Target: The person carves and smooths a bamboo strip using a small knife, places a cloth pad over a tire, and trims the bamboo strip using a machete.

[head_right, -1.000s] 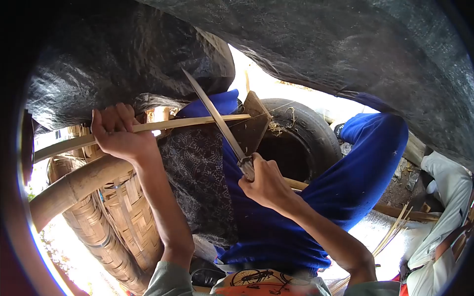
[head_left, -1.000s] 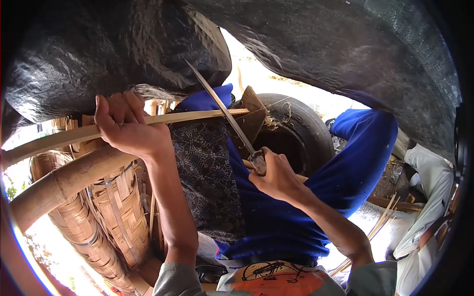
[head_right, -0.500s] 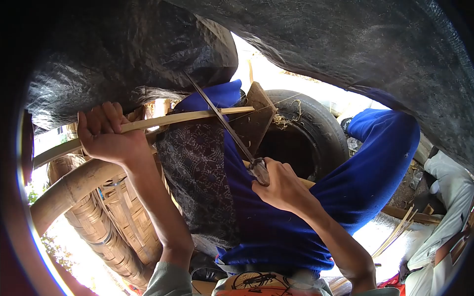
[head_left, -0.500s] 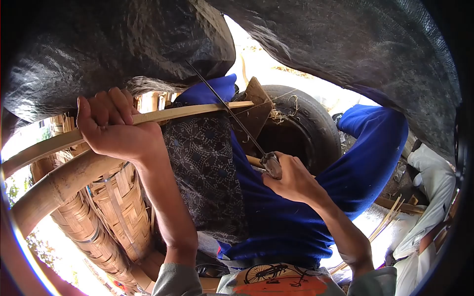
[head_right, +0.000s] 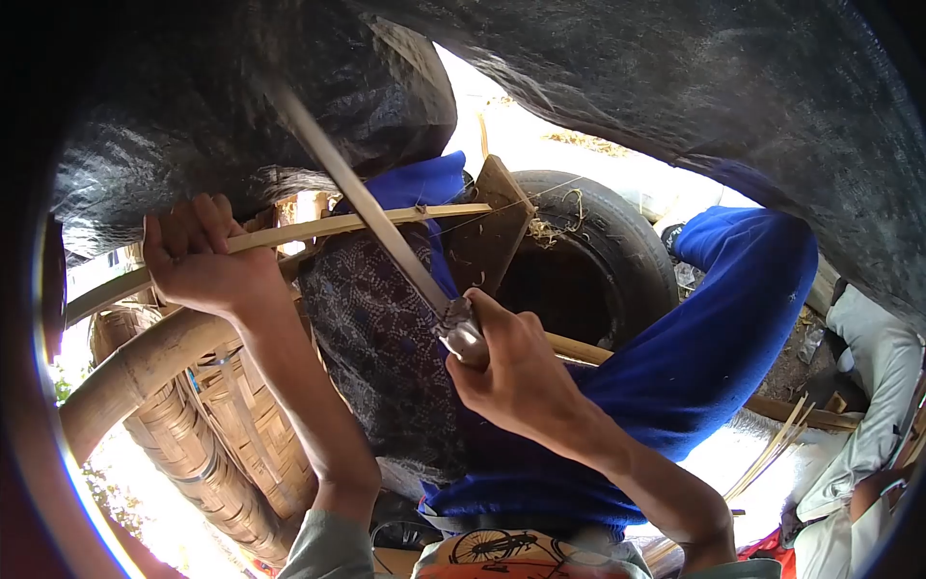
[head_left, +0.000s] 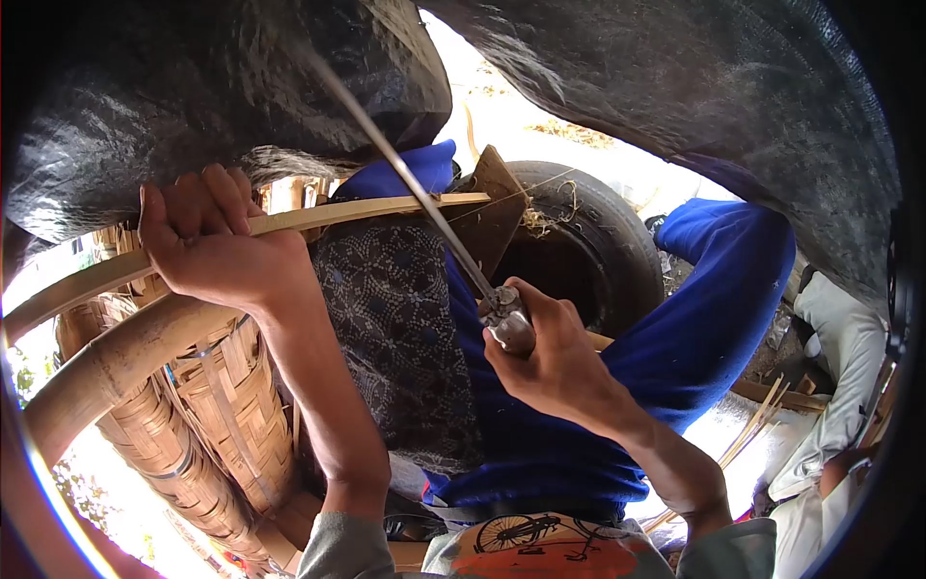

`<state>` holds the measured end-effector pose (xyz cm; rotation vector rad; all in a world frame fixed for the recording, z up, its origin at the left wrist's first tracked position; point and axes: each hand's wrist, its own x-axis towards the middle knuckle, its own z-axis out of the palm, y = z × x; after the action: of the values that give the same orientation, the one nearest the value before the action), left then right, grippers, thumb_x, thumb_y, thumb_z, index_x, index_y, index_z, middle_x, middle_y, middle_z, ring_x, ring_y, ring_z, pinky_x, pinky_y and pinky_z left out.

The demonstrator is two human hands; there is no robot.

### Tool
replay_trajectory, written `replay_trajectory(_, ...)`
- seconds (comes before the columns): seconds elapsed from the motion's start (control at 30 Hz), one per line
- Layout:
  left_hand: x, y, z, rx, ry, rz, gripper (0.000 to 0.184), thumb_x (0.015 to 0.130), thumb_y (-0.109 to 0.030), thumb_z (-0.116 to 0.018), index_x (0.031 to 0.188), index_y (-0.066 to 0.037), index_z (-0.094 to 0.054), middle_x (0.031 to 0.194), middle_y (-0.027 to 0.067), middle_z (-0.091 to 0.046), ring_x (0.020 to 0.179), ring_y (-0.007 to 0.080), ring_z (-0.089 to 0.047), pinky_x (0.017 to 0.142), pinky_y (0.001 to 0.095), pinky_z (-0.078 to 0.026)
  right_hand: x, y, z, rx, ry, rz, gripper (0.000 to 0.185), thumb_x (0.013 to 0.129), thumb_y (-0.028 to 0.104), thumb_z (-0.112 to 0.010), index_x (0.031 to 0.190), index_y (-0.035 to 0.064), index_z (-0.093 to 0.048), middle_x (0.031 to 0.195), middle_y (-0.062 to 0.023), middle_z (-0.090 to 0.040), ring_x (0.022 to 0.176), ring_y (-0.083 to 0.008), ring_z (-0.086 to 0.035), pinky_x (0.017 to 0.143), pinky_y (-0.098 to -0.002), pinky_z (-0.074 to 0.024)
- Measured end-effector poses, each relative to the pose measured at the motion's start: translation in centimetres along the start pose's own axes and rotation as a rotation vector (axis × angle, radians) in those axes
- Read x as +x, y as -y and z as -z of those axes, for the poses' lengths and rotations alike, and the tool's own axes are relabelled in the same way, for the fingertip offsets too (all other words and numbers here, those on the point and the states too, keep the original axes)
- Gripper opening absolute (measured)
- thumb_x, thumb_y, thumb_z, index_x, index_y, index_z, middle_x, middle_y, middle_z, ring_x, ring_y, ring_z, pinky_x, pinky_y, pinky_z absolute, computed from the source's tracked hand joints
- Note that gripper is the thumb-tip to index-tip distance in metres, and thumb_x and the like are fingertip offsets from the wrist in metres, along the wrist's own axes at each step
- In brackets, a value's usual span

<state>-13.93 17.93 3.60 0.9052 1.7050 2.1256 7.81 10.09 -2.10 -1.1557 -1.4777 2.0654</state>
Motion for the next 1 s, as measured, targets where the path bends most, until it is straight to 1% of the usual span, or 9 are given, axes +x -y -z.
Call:
replay_trajectory(0.07,-0.1,0.3,-0.3,0.025,-0.021,-0.005,0.042,0.094,-0.019,-0.038,0.056,-0.019,-0.018,0.049,-0.0026,-0.015,0.043,0.0099,-0.015,0.047,0.0266,-0.019,-0.1,-2.0,-0.8,0.077,0.008,-0.077,0.019,0.078,0.002,-0.061,0.092,-0.0049,-0.052,0.069,-0.0191,-0.062,0.063,-0.0321,-0.066,0.054,-0.0385,-0.0463)
replay_trajectory(0.13,0.0,-0.1,0.0,0.047,-0.037,-0.018,0.043,0.095,-0.019,-0.037,0.056,-0.019,-0.017,0.049,-0.0032,-0.014,0.043,0.0093,-0.015,0.047,0.0265,-0.02,0.1,-7.2,-1.4,-0.296,-0.062,-0.044,0.017,0.074,-0.001,-0.059,0.089,-0.0046,-0.052,0.068,-0.0183,-0.062,0.06,-0.0336,-0.065,0.054,-0.0384,-0.045)
replay_trajectory(0.27,-0.2,-0.2,0.4,0.039,-0.023,0.021,0.044,0.095,-0.02,-0.037,0.057,-0.019,-0.017,0.049,-0.0037,-0.014,0.043,0.0089,-0.014,0.047,0.0274,-0.018,1.0,-2.1,-0.1,-0.162,0.007,-0.171,0.014,0.072,-0.001,-0.058,0.084,-0.0054,-0.054,0.066,-0.0183,-0.06,0.058,-0.0331,-0.063,0.053,-0.0391,-0.0443)
replay_trajectory(0.43,0.2,0.1,0.4,0.006,-0.031,0.015,0.044,0.096,-0.021,-0.038,0.056,-0.019,-0.018,0.049,-0.0034,-0.014,0.043,0.0083,-0.013,0.046,0.0264,-0.017,1.2,1.8,-0.4,0.014,0.069,-0.064,0.02,0.073,-0.001,-0.062,0.09,-0.006,-0.053,0.066,-0.0186,-0.06,0.062,-0.0292,-0.066,0.054,-0.038,-0.047)
replay_trajectory(0.57,0.1,0.0,0.1,0.093,-0.04,-0.007,0.045,0.095,-0.021,-0.038,0.056,-0.019,-0.018,0.049,-0.0031,-0.015,0.042,0.0081,-0.014,0.046,0.0262,-0.017,1.7,-7.7,-1.6,-0.141,-0.086,-0.07,0.019,0.073,0.0,-0.061,0.09,-0.0052,-0.054,0.068,-0.019,-0.061,0.063,-0.0301,-0.066,0.055,-0.0383,-0.047)
replay_trajectory(0.67,-0.3,0.1,0.6,-0.005,-0.023,0.052,0.044,0.095,-0.02,-0.038,0.056,-0.018,-0.018,0.049,-0.003,-0.016,0.042,0.008,-0.014,0.046,0.0265,-0.017,1.7,-6.2,-0.4,-0.217,-0.099,-0.209,0.01,0.073,0.002,-0.06,0.08,-0.001,-0.053,0.063,-0.0139,-0.057,0.059,-0.0191,-0.058,0.056,-0.034,-0.0426)
replay_trajectory(0.73,-0.6,-0.1,-0.7,0.02,0.012,0.009,0.044,0.096,-0.02,-0.038,0.056,-0.018,-0.018,0.049,-0.003,-0.017,0.042,0.0082,-0.015,0.046,0.0265,-0.017,2.0,-2.2,0.3,-0.17,0.035,-0.176,0.013,0.074,0.003,-0.057,0.085,-0.004,-0.056,0.069,-0.0198,-0.062,0.06,-0.0325,-0.064,0.056,-0.0395,-0.0459)
replay_trajectory(0.87,-0.2,-0.2,-0.9,0.038,0.017,0.032,0.043,0.094,-0.021,-0.038,0.055,-0.019,-0.019,0.049,-0.0027,-0.016,0.044,0.01,-0.017,0.048,0.0254,-0.021,1.0,0.4,-0.3,-0.039,0.031,-0.088,0.011,0.076,0.005,-0.056,0.084,-0.0029,-0.055,0.067,-0.019,-0.06,0.059,-0.0316,-0.063,0.055,-0.0391,-0.045)
replay_trajectory(1.0,0.0,-0.1,-0.3,0.075,-0.02,0.019,0.043,0.095,-0.02,-0.037,0.057,-0.018,-0.017,0.051,-0.0031,-0.014,0.044,0.0097,-0.015,0.046,0.027,-0.017,0.9,-8.2,-2.1,-0.082,-0.109,-0.179,0.013,0.077,0.005,-0.056,0.088,-0.0026,-0.056,0.064,-0.0168,-0.06,0.057,-0.0289,-0.062,0.055,-0.0362,-0.0453)
